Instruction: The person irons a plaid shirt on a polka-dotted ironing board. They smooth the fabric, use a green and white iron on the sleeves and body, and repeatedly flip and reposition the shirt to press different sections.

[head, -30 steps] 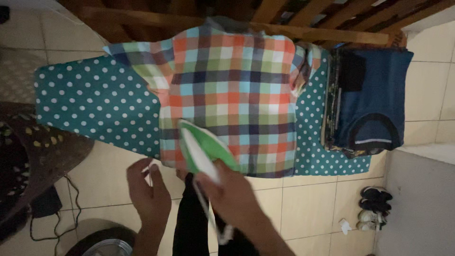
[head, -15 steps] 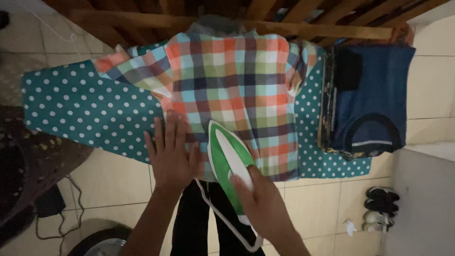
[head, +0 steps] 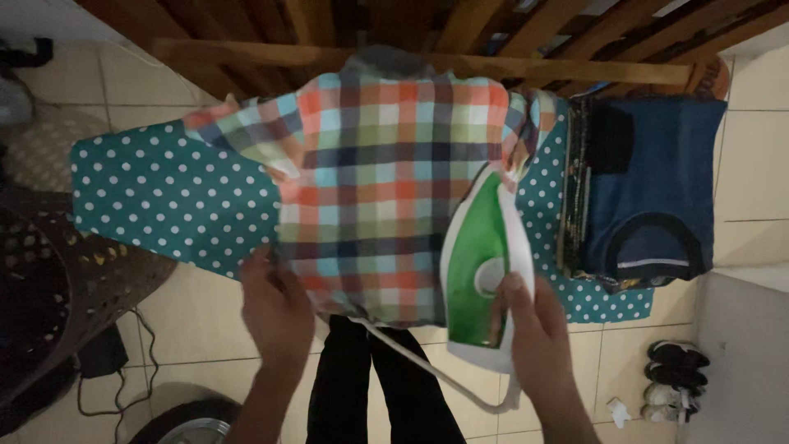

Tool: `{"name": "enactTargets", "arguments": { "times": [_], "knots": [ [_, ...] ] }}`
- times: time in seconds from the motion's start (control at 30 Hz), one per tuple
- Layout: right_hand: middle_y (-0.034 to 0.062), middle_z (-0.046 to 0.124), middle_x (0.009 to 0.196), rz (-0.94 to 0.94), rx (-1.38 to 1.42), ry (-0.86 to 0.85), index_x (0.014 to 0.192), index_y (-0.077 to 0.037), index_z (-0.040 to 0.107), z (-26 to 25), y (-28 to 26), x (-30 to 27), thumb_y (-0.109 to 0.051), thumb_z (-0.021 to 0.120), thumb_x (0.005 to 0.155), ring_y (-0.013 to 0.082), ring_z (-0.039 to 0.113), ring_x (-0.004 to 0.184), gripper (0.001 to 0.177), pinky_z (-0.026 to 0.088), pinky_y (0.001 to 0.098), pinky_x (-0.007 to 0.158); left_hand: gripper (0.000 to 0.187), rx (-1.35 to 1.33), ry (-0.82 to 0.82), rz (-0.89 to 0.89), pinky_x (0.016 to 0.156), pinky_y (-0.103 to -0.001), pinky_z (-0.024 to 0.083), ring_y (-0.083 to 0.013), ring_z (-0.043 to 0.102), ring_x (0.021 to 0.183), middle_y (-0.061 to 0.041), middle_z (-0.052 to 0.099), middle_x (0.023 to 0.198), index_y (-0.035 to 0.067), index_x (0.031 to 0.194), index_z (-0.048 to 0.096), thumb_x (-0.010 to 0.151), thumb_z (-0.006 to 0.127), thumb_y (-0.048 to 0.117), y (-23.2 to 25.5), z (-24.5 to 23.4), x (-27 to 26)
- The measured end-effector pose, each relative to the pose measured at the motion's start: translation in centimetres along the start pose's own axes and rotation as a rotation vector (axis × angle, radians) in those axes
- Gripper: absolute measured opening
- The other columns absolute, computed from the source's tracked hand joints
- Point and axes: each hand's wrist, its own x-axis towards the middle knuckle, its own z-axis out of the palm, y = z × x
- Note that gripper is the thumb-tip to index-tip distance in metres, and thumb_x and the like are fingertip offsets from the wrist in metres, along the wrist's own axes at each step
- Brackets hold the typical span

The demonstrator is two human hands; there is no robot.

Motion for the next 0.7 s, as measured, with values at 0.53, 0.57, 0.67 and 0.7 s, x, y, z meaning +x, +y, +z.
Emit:
{"name": "enactTargets", "arguments": {
  "times": [0.53, 0.57, 0.67, 0.7],
  "knots": [
    [0.0135, 0.07, 0.08, 0.172, -0.689, -0.298, 0.137, -0.013, 0.054, 6.4, -2.7, -3.0, -0.045, 0.053, 0.102, 0.0205, 0.07, 0.069, 0.048, 0.055, 0.0393, 0.068, 0.05, 0.074, -0.185, 0.012, 0.062, -0.043, 0.053, -0.0301, 0.069, 0.066, -0.016, 0.069, 0.077, 0.002, 0.13, 0.051, 0.092, 0.072, 0.027, 0.2, -2.3, 1.2],
    [0.0153, 0.07, 0.079, 0.218, -0.707, -0.279, 0.142, -0.015, 0.053, 6.4, -2.8, -3.0, -0.045, 0.053, 0.104, 0.0221, 0.071, 0.069, 0.049, 0.055, 0.0404, 0.068, 0.048, 0.091, -0.178, 0.072, 0.062, -0.042, 0.053, -0.0297, 0.069, 0.068, -0.015, 0.069, 0.08, 0.001, 0.126, 0.052, 0.093, 0.073, 0.028, -0.6, -2.1, 0.3],
    [0.0105, 0.067, 0.073, -0.086, -0.44, -0.173, 0.108, -0.004, 0.062, 4.6, -2.4, -2.2, -0.045, 0.051, 0.1, 0.0184, 0.066, 0.066, 0.044, 0.054, 0.0364, 0.06, 0.039, 0.075, -0.129, 0.078, 0.063, -0.042, 0.054, -0.0275, 0.071, 0.072, -0.011, 0.07, 0.083, 0.001, 0.123, 0.053, 0.096, 0.069, 0.025, -3.2, -2.4, -0.8],
    [0.0108, 0.066, 0.072, -0.11, -0.447, -0.148, 0.107, -0.003, 0.063, 4.0, -2.1, -1.7, -0.045, 0.051, 0.1, 0.0185, 0.064, 0.065, 0.044, 0.053, 0.036, 0.059, 0.036, 0.055, -0.109, 0.048, 0.064, -0.041, 0.055, -0.0266, 0.071, 0.073, -0.01, 0.071, 0.084, 0.001, 0.124, 0.053, 0.098, 0.066, 0.023, -4.0, -2.6, -0.8]
  ]
}}
